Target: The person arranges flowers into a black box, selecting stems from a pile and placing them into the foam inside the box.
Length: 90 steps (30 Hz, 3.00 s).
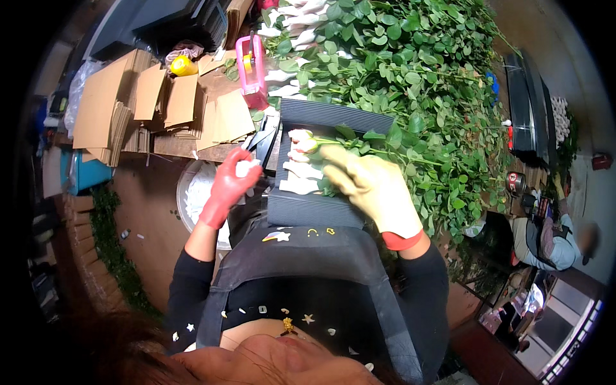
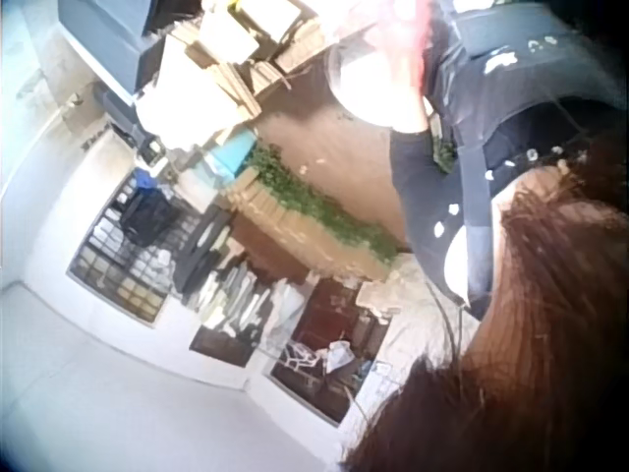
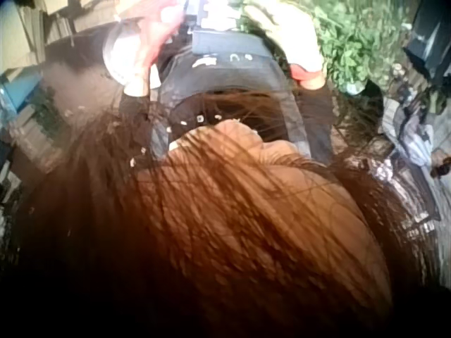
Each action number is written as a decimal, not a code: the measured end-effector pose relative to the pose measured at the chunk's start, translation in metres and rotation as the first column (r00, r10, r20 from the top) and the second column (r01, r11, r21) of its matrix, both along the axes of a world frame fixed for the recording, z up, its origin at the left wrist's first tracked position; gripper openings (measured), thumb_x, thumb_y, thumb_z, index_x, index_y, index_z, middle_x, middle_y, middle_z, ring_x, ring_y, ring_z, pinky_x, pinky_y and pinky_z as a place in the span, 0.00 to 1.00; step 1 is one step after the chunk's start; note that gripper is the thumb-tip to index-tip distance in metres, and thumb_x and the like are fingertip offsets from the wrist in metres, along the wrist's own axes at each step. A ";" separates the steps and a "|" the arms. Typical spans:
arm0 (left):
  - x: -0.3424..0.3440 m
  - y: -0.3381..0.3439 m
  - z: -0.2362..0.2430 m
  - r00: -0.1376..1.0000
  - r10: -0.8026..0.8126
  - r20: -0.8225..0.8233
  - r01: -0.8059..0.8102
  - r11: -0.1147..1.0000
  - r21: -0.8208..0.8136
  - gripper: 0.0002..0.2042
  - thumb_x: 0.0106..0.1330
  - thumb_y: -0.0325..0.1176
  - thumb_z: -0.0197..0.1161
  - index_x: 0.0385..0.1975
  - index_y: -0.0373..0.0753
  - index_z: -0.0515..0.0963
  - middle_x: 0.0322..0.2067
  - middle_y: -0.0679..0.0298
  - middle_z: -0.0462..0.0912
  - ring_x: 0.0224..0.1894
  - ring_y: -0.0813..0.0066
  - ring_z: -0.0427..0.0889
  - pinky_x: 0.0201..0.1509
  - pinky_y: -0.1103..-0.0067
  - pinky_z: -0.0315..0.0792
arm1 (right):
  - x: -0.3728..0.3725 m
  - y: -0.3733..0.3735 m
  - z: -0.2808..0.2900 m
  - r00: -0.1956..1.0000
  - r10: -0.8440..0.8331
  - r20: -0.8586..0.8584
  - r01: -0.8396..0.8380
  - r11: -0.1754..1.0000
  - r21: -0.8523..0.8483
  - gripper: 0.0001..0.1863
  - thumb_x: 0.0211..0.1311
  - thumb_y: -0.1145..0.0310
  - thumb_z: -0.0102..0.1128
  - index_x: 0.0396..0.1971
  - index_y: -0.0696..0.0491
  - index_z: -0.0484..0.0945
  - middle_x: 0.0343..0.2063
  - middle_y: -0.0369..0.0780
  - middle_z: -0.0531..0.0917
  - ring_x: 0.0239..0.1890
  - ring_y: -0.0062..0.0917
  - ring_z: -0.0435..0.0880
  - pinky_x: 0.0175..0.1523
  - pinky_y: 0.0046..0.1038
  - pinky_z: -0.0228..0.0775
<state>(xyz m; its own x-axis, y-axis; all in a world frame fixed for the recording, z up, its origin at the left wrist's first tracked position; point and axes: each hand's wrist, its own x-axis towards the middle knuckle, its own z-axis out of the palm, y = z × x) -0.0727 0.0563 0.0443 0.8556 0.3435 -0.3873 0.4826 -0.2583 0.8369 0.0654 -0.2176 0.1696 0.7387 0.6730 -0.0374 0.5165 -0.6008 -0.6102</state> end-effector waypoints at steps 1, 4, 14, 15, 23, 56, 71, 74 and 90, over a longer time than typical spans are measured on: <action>0.010 -0.012 0.011 0.993 -0.093 0.072 0.089 0.994 0.056 0.19 0.64 0.37 0.74 0.53 0.41 0.79 0.47 0.62 0.87 0.49 0.70 0.84 0.58 0.73 0.74 | -0.001 -0.003 -0.015 0.989 0.107 0.100 -0.110 0.994 0.028 0.12 0.63 0.61 0.73 0.45 0.46 0.89 0.28 0.39 0.89 0.28 0.33 0.87 0.38 0.32 0.80; 0.036 -0.028 0.048 0.954 -0.296 -0.046 0.298 0.954 0.045 0.19 0.67 0.43 0.73 0.51 0.41 0.79 0.48 0.55 0.87 0.46 0.57 0.84 0.55 0.69 0.76 | -0.003 0.004 -0.047 0.947 0.270 0.174 -0.191 0.909 -0.370 0.07 0.66 0.62 0.67 0.34 0.49 0.82 0.24 0.42 0.86 0.28 0.37 0.88 0.35 0.37 0.78; 0.004 0.023 0.017 0.926 0.072 0.372 -0.118 0.988 0.101 0.08 0.69 0.34 0.66 0.41 0.39 0.82 0.36 0.54 0.87 0.38 0.61 0.86 0.48 0.71 0.78 | -0.005 0.008 -0.061 0.939 0.226 0.261 -0.129 0.931 -0.342 0.09 0.69 0.62 0.65 0.32 0.49 0.78 0.22 0.42 0.84 0.25 0.40 0.87 0.33 0.39 0.77; 0.000 0.023 0.019 0.954 0.013 0.299 -0.037 0.996 0.075 0.08 0.68 0.35 0.67 0.41 0.39 0.82 0.36 0.55 0.87 0.38 0.61 0.86 0.48 0.72 0.78 | -0.007 0.005 -0.045 0.964 0.194 0.185 -0.136 0.948 -0.288 0.09 0.68 0.62 0.66 0.34 0.50 0.80 0.22 0.41 0.84 0.27 0.39 0.87 0.34 0.38 0.78; 0.034 -0.011 0.059 0.796 -0.599 -0.089 0.604 0.796 0.037 0.15 0.71 0.48 0.67 0.45 0.43 0.83 0.36 0.52 0.87 0.43 0.50 0.86 0.49 0.63 0.76 | -0.006 0.007 -0.037 0.893 0.446 0.067 -0.377 0.820 -0.432 0.13 0.71 0.58 0.62 0.31 0.52 0.81 0.22 0.43 0.84 0.28 0.40 0.86 0.35 0.39 0.76; 0.052 -0.021 -0.005 0.801 -0.540 0.260 0.547 0.836 0.049 0.51 0.49 0.54 0.85 0.70 0.45 0.61 0.80 0.37 0.34 0.84 0.43 0.34 0.84 0.61 0.47 | -0.002 0.018 -0.026 0.959 0.270 0.085 -0.252 0.952 -0.174 0.10 0.64 0.64 0.72 0.43 0.49 0.87 0.33 0.40 0.89 0.33 0.36 0.89 0.41 0.34 0.81; 0.063 -0.029 -0.018 0.874 -0.453 0.176 0.464 0.886 -0.024 0.43 0.54 0.52 0.83 0.68 0.48 0.67 0.79 0.34 0.38 0.83 0.36 0.39 0.82 0.55 0.50 | 0.006 0.022 -0.077 0.885 0.418 0.206 -0.372 0.900 -0.228 0.07 0.65 0.63 0.67 0.33 0.49 0.79 0.23 0.40 0.83 0.25 0.38 0.87 0.33 0.40 0.79; 0.056 -0.038 -0.019 0.902 -0.362 0.238 0.362 0.931 0.044 0.36 0.54 0.48 0.82 0.62 0.48 0.73 0.79 0.36 0.44 0.82 0.36 0.46 0.81 0.55 0.53 | -0.005 0.027 -0.049 0.940 0.218 0.263 -0.192 0.974 -0.120 0.06 0.68 0.63 0.67 0.37 0.48 0.81 0.22 0.41 0.83 0.24 0.38 0.86 0.31 0.38 0.77; 0.055 -0.055 -0.028 0.952 -0.151 0.266 0.176 0.982 -0.074 0.14 0.60 0.41 0.78 0.42 0.45 0.86 0.79 0.35 0.49 0.83 0.43 0.46 0.82 0.58 0.50 | -0.004 0.020 -0.068 0.881 0.195 0.432 -0.055 0.947 -0.316 0.11 0.69 0.60 0.64 0.46 0.47 0.82 0.19 0.40 0.84 0.20 0.35 0.87 0.26 0.37 0.78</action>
